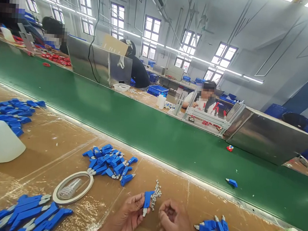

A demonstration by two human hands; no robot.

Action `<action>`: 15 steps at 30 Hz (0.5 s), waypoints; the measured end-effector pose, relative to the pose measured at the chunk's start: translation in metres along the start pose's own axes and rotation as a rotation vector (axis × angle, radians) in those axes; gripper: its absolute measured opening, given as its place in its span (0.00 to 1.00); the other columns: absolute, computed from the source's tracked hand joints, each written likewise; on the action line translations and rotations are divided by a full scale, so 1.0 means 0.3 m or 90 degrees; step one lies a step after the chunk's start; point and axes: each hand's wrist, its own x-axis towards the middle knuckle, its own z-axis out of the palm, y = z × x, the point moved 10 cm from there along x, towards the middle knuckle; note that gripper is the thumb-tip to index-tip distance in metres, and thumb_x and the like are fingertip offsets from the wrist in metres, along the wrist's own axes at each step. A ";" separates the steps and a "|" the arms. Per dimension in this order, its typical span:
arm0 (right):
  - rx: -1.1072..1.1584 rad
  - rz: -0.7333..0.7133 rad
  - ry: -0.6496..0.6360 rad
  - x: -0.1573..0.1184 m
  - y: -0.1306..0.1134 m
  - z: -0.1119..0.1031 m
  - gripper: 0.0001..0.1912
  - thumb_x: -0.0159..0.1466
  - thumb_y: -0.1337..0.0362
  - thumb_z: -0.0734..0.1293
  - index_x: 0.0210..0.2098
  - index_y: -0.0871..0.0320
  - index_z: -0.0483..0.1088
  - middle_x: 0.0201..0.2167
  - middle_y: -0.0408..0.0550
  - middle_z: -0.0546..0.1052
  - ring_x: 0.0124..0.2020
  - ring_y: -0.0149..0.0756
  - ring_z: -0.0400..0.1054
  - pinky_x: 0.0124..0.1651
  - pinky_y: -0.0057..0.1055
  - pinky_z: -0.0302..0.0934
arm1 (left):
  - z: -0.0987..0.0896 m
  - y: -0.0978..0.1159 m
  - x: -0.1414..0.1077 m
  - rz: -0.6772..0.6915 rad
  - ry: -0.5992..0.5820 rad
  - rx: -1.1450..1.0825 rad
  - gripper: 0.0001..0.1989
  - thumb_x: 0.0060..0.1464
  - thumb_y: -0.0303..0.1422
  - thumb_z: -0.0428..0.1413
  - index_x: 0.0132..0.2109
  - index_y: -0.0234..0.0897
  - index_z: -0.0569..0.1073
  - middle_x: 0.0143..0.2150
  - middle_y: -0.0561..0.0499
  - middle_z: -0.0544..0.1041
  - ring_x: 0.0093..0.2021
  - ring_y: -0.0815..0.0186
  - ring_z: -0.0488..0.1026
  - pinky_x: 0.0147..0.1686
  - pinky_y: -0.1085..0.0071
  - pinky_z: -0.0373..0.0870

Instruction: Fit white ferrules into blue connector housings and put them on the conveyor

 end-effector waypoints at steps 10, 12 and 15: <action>0.739 0.179 0.049 -0.103 0.159 0.154 0.26 0.48 0.47 0.81 0.27 0.61 0.71 0.19 0.42 0.76 0.15 0.25 0.68 0.16 0.17 0.55 | -0.032 -0.117 -0.008 -0.073 -0.052 0.007 0.21 0.42 0.35 0.73 0.44 0.32 0.80 0.28 0.50 0.77 0.24 0.73 0.75 0.21 0.84 0.65; 0.755 0.180 0.036 -0.101 0.154 0.164 0.25 0.49 0.47 0.81 0.28 0.61 0.72 0.20 0.44 0.77 0.15 0.25 0.69 0.17 0.16 0.55 | -0.027 -0.121 -0.015 -0.076 -0.061 0.033 0.20 0.43 0.35 0.73 0.43 0.32 0.80 0.28 0.51 0.76 0.23 0.74 0.74 0.22 0.84 0.65; 0.731 0.196 0.003 -0.112 0.119 0.162 0.23 0.53 0.49 0.80 0.29 0.62 0.73 0.23 0.46 0.79 0.19 0.26 0.72 0.21 0.17 0.60 | -0.018 -0.128 -0.024 -0.076 -0.081 0.073 0.19 0.44 0.37 0.72 0.42 0.33 0.79 0.31 0.52 0.75 0.23 0.75 0.74 0.22 0.83 0.64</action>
